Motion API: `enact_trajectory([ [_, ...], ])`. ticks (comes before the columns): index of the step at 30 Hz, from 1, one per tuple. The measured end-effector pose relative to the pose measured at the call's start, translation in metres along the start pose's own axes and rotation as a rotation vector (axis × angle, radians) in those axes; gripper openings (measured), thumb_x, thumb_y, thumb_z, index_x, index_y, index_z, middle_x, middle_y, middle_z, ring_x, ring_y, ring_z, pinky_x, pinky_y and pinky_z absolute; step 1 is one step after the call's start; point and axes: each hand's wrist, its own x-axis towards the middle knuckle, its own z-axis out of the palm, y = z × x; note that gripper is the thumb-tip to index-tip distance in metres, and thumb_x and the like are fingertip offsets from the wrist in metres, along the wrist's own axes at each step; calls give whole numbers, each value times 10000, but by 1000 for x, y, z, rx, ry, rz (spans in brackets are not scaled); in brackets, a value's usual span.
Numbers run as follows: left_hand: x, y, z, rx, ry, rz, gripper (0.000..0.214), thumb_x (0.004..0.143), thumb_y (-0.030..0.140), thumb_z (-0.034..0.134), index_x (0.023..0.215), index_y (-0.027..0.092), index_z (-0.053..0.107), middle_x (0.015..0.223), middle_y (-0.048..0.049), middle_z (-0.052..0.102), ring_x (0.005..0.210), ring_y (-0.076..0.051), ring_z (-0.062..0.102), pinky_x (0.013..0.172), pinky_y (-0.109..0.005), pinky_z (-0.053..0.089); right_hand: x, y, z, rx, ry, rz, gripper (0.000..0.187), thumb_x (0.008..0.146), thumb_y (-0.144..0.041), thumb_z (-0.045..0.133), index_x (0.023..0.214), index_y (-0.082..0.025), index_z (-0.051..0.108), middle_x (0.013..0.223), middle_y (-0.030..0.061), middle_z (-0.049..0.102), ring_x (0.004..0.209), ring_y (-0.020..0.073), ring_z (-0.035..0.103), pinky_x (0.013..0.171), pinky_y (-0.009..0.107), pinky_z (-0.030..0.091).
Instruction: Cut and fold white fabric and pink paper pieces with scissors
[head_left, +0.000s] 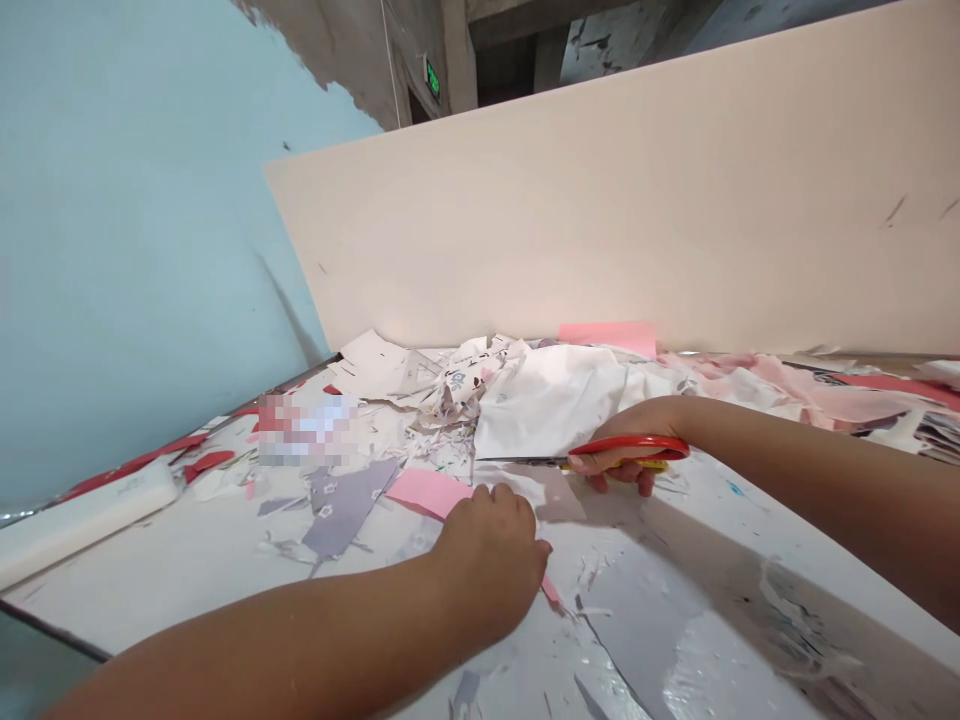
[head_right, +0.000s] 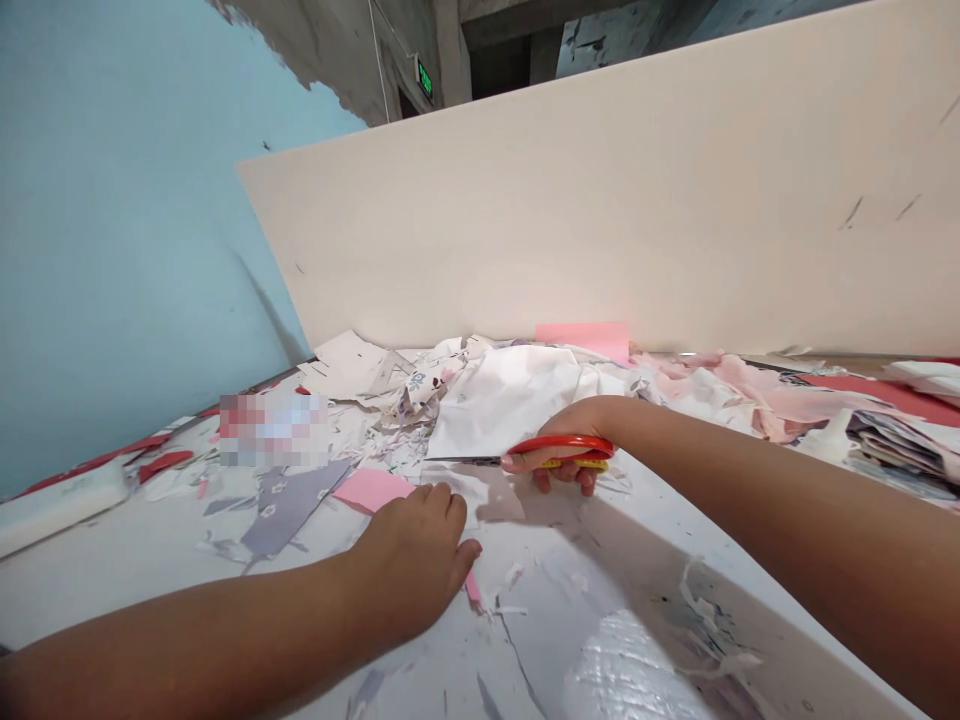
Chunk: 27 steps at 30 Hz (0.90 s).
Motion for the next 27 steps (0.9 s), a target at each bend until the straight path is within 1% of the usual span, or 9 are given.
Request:
enact_trajectory([
  [2, 0, 2, -1, 12, -46, -31, 312, 816, 301, 312, 845, 100, 548, 728, -105, 521, 665, -215, 486, 524, -315, 387, 0, 2, 0, 29, 13, -13, 495, 619, -653, 485, 738, -180, 568, 480, -57, 312, 487, 108, 380, 512, 261, 409],
  [4, 1, 3, -1, 19, -64, -46, 324, 818, 309, 308, 841, 100, 555, 719, -107, 522, 668, -220, 486, 527, -317, 384, 0, 3, 1, 38, 16, -17, 488, 619, -651, 487, 727, -181, 566, 479, -57, 302, 490, 107, 375, 509, 257, 407],
  [10, 1, 4, 0, 40, -45, -33, 340, 820, 312, 300, 811, 99, 565, 695, -109, 522, 643, -220, 487, 523, -325, 374, 1, 0, -1, -31, -18, -9, 493, 619, -658, 478, 734, -189, 577, 487, -56, 314, 479, 101, 380, 519, 261, 407],
  [13, 0, 4, 2, 51, -31, -23, 334, 818, 304, 302, 810, 99, 566, 683, -105, 519, 625, -216, 484, 509, -320, 368, 2, -1, -2, -99, -21, -20, 502, 643, -661, 441, 758, -193, 584, 482, -60, 317, 456, 95, 379, 528, 267, 404],
  [17, 0, 4, 3, 66, -24, -18, 329, 817, 298, 303, 806, 97, 563, 675, -103, 514, 623, -211, 479, 509, -314, 364, 4, -1, -3, -262, 30, -22, 522, 680, -662, 378, 783, -196, 591, 481, -52, 353, 418, 94, 395, 507, 273, 386],
  [20, 0, 4, 2, 60, -25, -5, 334, 824, 292, 291, 799, 96, 560, 682, -106, 515, 636, -211, 484, 521, -314, 364, 3, -4, -1, -325, 80, 2, 525, 680, -658, 376, 783, -191, 593, 495, -44, 389, 396, 93, 411, 481, 274, 379],
  [24, 0, 4, 0, 43, -53, -17, 351, 832, 295, 277, 796, 88, 559, 683, -112, 519, 644, -212, 494, 530, -313, 364, 3, -9, 3, -398, 142, 85, 545, 695, -655, 344, 677, -168, 589, 463, -28, 398, 374, 103, 421, 426, 264, 355],
  [27, 0, 4, 1, 47, -22, -27, 350, 830, 298, 276, 793, 93, 557, 676, -109, 516, 636, -217, 491, 519, -316, 362, 3, -10, 5, -403, 151, 94, 527, 679, -660, 367, 642, -172, 565, 454, -24, 403, 372, 101, 406, 412, 260, 348],
])
